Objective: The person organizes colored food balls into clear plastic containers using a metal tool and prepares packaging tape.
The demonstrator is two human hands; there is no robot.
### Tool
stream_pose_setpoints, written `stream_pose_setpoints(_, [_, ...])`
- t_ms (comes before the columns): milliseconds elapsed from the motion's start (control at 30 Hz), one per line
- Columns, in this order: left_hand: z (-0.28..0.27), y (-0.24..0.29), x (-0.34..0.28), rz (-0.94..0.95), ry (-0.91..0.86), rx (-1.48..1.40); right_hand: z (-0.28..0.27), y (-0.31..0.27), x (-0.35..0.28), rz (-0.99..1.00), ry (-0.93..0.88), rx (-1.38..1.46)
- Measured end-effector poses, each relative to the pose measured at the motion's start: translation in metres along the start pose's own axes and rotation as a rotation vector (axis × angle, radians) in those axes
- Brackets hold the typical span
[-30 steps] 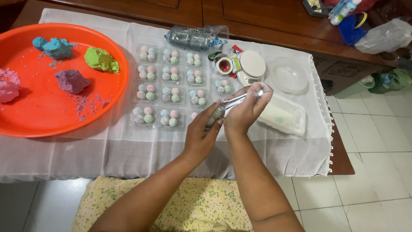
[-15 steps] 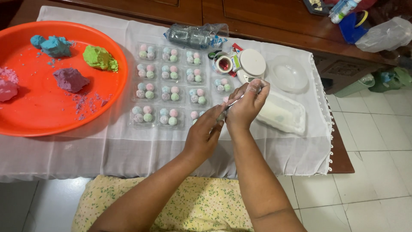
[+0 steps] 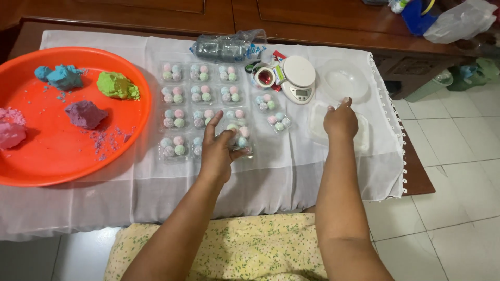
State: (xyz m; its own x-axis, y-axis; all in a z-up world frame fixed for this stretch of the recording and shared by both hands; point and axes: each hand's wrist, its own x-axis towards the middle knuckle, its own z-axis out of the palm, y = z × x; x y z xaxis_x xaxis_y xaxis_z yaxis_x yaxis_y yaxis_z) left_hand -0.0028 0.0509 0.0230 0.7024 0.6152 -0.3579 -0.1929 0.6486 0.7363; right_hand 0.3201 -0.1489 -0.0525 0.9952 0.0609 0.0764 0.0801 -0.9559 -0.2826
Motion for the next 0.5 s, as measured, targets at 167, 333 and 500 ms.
stream_pose_setpoints(167, [0.0,0.0,0.002,-0.018,0.029,-0.037,-0.006,-0.003,-0.003,0.004,0.001,-0.079])
stream_pose_setpoints(333, [-0.008,-0.015,0.014,0.008,0.019,-0.063,-0.043,-0.044,-0.048,-0.058,0.193,0.009])
stream_pose_setpoints(500, [0.0,-0.018,0.004,0.066,0.016,-0.09,-0.076,-0.102,-0.142,-0.479,-0.626,0.816])
